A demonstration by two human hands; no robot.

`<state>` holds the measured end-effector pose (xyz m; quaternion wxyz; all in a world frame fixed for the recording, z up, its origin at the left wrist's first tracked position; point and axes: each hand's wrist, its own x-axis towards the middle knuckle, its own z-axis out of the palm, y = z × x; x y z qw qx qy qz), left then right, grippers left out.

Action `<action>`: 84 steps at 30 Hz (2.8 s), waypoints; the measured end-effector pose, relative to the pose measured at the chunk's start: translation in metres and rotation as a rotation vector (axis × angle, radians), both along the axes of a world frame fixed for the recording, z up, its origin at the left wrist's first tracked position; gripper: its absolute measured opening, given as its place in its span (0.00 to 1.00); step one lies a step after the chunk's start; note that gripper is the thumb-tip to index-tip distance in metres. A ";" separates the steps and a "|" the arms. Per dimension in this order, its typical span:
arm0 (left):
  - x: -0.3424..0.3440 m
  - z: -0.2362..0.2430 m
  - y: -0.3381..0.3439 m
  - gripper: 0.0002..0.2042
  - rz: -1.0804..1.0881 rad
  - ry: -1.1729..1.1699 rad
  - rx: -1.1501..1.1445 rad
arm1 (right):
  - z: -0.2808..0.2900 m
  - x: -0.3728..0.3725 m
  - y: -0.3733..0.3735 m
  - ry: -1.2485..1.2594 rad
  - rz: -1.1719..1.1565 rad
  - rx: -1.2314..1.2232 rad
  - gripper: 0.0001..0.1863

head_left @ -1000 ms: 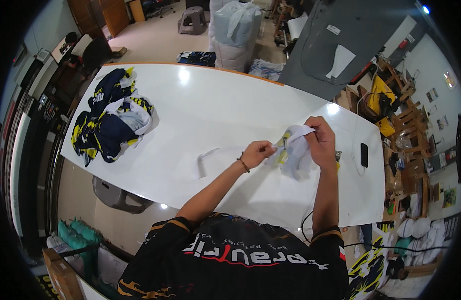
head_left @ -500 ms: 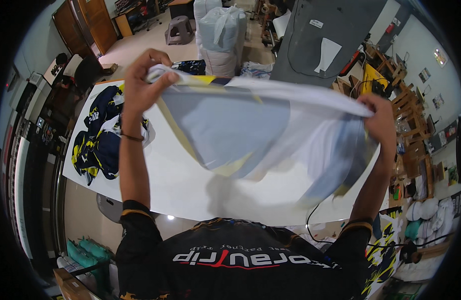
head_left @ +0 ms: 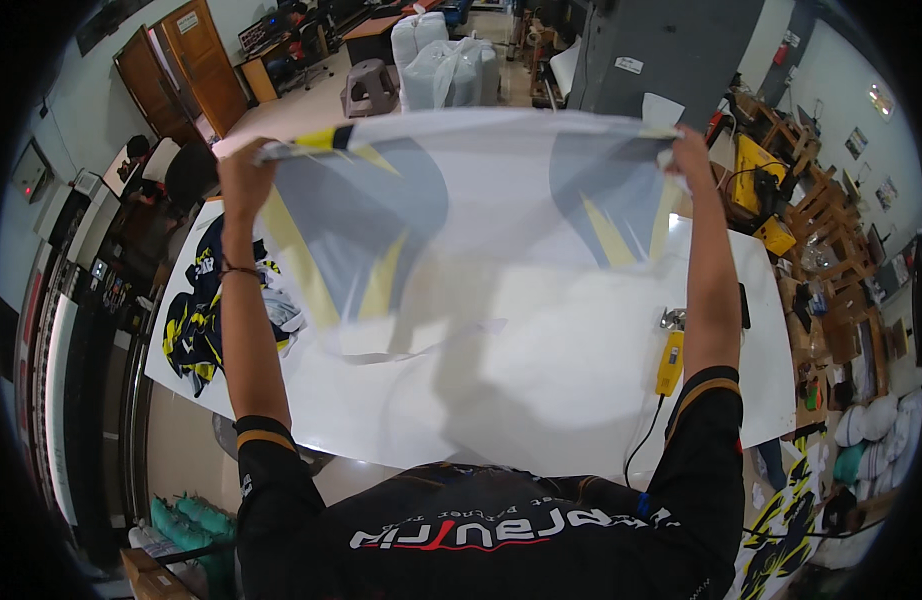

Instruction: The person lays out a large printed fabric sheet on a white table and uses a yellow electric fabric cutter to trim the material along the design lines. The person repeatedly repositions the fabric, cuts along edges, and removes excess pieces, leaving cut fabric sections on the table.

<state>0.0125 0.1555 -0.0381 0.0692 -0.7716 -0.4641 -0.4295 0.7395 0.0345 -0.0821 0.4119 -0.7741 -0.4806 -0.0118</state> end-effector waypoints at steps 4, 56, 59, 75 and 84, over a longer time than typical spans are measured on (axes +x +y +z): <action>-0.038 0.050 -0.030 0.12 0.146 -0.108 0.249 | 0.054 0.008 0.014 0.475 0.379 0.343 0.22; 0.156 -0.365 -0.321 0.50 -0.401 0.466 -0.647 | -0.332 -0.069 -0.366 1.064 -0.399 0.077 0.23; 0.150 -0.364 -0.358 0.51 -0.360 0.550 -0.822 | -0.320 -0.116 -0.393 1.338 -0.259 0.135 0.19; 0.113 -0.390 -0.362 0.50 -0.346 0.500 -0.613 | -0.248 -0.355 -0.486 0.349 -0.199 -0.713 0.44; 0.112 -0.390 -0.359 0.51 -0.373 0.478 -0.609 | -0.242 -0.361 -0.470 0.298 -0.158 -0.838 0.47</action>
